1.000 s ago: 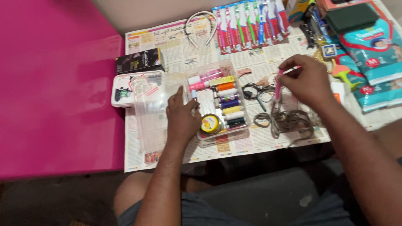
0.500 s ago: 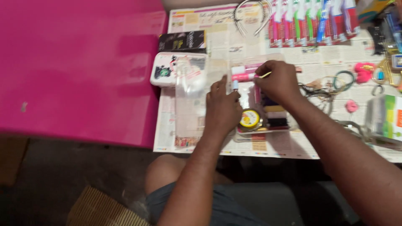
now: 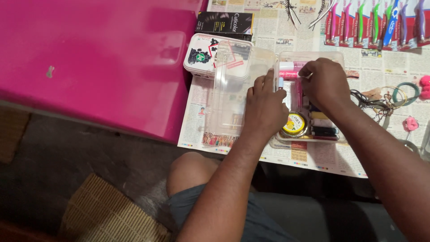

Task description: The person organizes various small items, including lip balms, jewelry, and a small jar, into a clear plastic container. They pick up items from a newspaper-covered table, inspect them, and place them into the container.

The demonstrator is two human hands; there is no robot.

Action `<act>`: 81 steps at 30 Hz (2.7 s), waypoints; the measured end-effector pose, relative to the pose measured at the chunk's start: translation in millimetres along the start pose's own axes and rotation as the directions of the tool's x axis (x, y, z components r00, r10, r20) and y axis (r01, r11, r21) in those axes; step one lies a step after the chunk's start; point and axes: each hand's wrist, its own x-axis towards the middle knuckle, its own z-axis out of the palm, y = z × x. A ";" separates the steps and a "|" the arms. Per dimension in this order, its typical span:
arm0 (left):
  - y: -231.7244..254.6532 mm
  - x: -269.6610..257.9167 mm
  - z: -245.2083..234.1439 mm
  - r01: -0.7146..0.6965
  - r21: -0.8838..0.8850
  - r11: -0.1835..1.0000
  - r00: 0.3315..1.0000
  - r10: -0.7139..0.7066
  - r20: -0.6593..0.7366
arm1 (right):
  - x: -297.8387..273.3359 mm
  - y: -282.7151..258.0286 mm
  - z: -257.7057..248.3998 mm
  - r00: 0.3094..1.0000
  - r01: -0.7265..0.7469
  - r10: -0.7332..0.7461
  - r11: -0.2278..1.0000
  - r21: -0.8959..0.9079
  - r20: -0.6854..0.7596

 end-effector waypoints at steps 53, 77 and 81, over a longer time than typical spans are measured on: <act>2.7 0.3 -4.3 -0.022 0.074 0.997 0.998 0.018 0.054 | -115.2 259.1 -70.1 0.958 -0.285 0.263 0.903 -0.320 -0.110; -1.0 -0.2 1.5 -0.035 0.064 0.997 0.999 0.035 -0.001 | -91.6 112.7 -62.7 0.907 0.025 -0.010 0.999 0.031 -0.421; -1.1 -0.7 3.1 -0.034 0.052 0.998 0.999 0.035 -0.019 | -71.7 56.9 -58.1 0.924 0.106 -0.001 0.962 0.254 -0.382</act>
